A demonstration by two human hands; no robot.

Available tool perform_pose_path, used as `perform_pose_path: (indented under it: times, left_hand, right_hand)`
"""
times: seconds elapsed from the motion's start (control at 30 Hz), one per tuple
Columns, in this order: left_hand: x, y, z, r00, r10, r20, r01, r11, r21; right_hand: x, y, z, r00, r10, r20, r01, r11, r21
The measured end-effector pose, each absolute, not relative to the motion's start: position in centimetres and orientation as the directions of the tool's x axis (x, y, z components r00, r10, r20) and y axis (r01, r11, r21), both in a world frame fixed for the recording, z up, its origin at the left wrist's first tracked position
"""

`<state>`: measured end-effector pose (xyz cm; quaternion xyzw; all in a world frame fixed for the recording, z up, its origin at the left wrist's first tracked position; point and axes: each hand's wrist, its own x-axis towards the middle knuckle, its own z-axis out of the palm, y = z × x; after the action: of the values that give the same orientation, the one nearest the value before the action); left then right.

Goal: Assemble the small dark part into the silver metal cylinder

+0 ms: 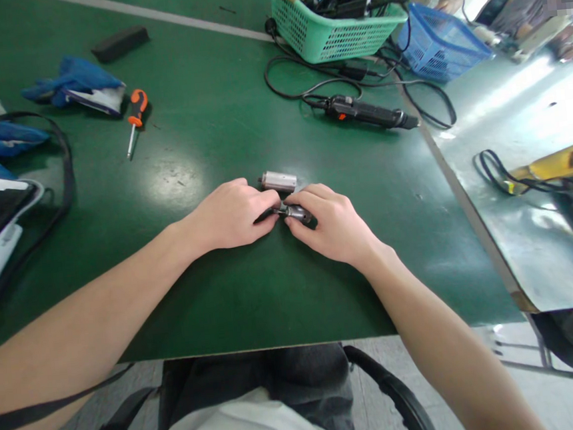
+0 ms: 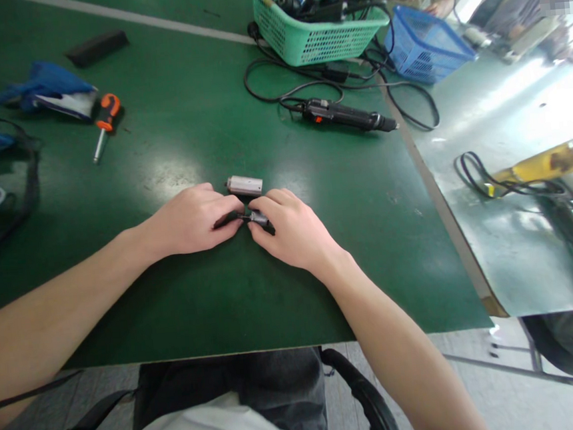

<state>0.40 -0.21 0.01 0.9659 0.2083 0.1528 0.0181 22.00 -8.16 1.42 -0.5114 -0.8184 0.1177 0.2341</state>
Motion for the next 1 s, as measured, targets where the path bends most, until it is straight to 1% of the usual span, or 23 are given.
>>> perform_pose_path:
  times: [0.43,0.7,1.0]
  left_hand:
    - [0.43,-0.28,0.13,0.866,0.426,0.26,0.412,-0.904,0.11]
    - [0.42,-0.46,0.28,0.846,0.479,0.235,0.466,-0.878,0.112]
    - [0.32,-0.45,0.45,0.82,0.538,0.197,0.509,-0.842,0.18]
  right_hand:
    - [22.01,-8.16,1.48,-0.367,0.895,0.255,0.787,0.445,-0.428]
    - [22.03,-8.25,1.64,-0.374,0.893,0.251,0.792,0.449,-0.413]
    - [22.84,-8.4,2.39,-0.553,0.813,0.179,0.731,0.577,-0.364]
